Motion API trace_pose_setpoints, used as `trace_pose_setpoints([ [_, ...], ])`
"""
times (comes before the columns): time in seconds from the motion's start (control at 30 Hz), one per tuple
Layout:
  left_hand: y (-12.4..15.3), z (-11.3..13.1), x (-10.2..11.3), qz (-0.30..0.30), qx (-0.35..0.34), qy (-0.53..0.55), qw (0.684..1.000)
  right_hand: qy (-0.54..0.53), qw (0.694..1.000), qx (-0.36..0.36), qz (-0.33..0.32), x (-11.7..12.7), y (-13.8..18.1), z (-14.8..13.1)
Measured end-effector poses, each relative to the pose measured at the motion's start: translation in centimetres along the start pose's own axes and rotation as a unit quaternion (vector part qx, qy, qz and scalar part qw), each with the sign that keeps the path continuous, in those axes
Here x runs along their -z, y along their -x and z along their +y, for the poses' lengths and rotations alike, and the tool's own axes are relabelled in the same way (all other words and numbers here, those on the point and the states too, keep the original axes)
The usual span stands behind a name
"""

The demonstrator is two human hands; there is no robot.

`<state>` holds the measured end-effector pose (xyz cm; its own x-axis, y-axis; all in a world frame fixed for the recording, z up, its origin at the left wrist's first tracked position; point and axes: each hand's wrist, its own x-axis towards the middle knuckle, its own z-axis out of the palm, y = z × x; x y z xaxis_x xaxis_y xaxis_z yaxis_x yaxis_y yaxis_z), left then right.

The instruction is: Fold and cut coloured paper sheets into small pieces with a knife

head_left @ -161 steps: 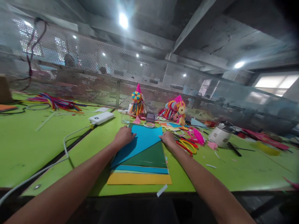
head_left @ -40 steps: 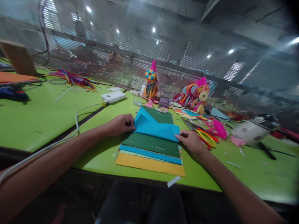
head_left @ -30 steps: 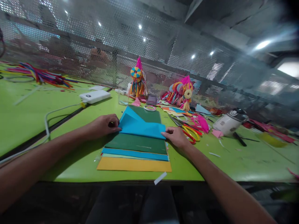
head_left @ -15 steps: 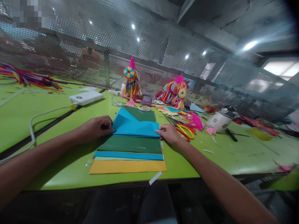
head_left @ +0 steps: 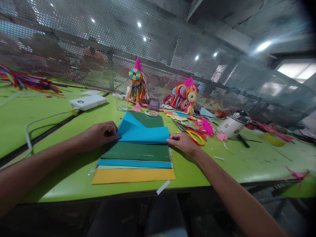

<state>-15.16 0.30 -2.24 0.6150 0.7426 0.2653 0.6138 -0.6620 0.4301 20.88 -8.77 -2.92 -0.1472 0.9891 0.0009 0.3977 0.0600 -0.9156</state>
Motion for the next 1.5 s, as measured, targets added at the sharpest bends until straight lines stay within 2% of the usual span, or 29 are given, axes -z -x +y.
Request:
trace_pose_setpoints([
  [0.1,0.0,0.1,0.1,-0.001,0.0,-0.006,1.0,0.041,0.999,0.007,0.024,-0.2,-0.3,0.3],
  [0.27,0.0,0.0,0.0,-0.003,-0.004,-0.004,1.0,0.078,0.997,0.02,0.013,-0.1,-0.5,-0.1],
  [0.6,-0.1,-0.9,-0.3,0.001,0.006,0.004,1.0,0.067,0.998,0.012,-0.017,0.5,0.1,-1.1],
  [0.83,-0.1,-1.4,-0.5,-0.011,0.009,0.008,1.0,0.005,0.999,-0.037,0.024,-0.6,-0.3,-1.5],
  [1.0,-0.2,-1.4,-0.4,-0.01,-0.003,-0.007,1.0,0.101,0.992,-0.025,0.065,-1.1,-0.6,-1.2],
  [1.1,-0.1,-1.3,-0.4,-0.006,-0.007,-0.01,1.0,0.152,0.986,-0.005,0.067,-1.1,-0.4,-1.2],
  [1.5,-0.1,-1.5,-0.4,-0.005,-0.007,-0.001,1.0,0.213,0.975,0.028,0.056,-1.0,-0.2,-1.0],
])
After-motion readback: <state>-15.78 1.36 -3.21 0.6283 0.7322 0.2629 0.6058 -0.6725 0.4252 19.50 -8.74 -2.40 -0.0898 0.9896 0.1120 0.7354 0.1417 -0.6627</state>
